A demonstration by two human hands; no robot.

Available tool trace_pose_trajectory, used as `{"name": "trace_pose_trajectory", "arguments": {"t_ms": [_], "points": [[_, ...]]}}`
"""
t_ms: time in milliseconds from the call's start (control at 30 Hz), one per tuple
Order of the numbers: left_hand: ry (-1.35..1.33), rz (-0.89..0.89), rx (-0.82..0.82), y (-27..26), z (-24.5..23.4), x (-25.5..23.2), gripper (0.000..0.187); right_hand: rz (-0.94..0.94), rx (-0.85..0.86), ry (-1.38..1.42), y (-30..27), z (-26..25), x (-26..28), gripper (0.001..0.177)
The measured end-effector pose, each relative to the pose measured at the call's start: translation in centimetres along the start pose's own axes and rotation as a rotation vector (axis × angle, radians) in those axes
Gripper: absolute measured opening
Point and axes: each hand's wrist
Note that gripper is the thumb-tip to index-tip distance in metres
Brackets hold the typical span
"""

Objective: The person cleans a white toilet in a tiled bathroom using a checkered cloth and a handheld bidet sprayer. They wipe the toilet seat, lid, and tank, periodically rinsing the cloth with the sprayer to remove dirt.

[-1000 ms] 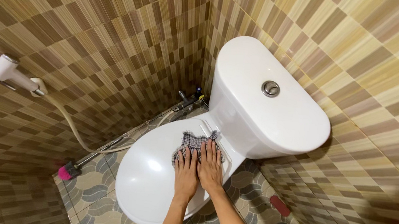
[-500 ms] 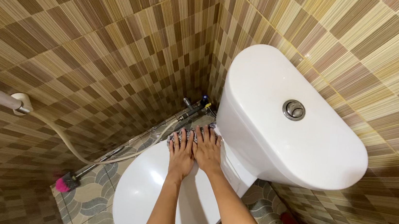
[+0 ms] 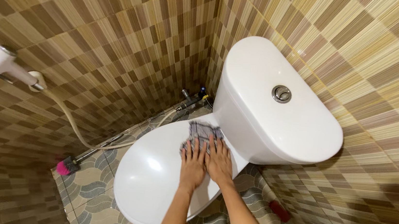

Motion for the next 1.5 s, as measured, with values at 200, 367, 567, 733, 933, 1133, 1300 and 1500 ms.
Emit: {"name": "trace_pose_trajectory", "arguments": {"t_ms": [200,367,567,733,933,1133,1300,1500], "points": [[0.101,0.01,0.004,-9.8,1.3,-2.7,0.062,-0.034,-0.134,-0.264,-9.6,2.8,-1.0,0.078],[0.177,-0.125,0.34,-15.6,-2.0,-1.7,0.071,-0.018,0.241,-0.309,-13.2,3.4,2.8,0.083],[0.052,-0.129,0.222,-13.3,-2.9,1.3,0.072,-0.124,0.202,-0.325,-9.9,1.1,5.5,0.079],[0.045,-0.121,0.0,-8.8,-1.7,5.5,0.068,-0.198,0.118,-0.286,-4.2,1.2,7.4,0.076],[0.018,-0.156,-0.076,-2.1,-4.3,10.2,0.064,-0.266,0.036,-0.274,3.6,1.8,10.7,0.072],[0.024,-0.224,0.047,1.6,-7.0,14.5,0.066,-0.202,0.108,-0.282,8.2,2.7,14.8,0.07],[-0.075,-0.252,0.014,0.1,-6.6,15.7,0.065,-0.272,0.026,-0.286,7.8,4.3,15.4,0.067],[-0.016,-0.25,-0.075,-7.9,-5.1,15.7,0.064,-0.351,0.0,-0.276,0.2,5.1,16.8,0.068]]}}
Point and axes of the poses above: each hand's wrist, its own y-axis towards the middle knuckle, its own z-axis out of the palm, x = y × z, and after that the axes turned 2 degrees about x, right-handed
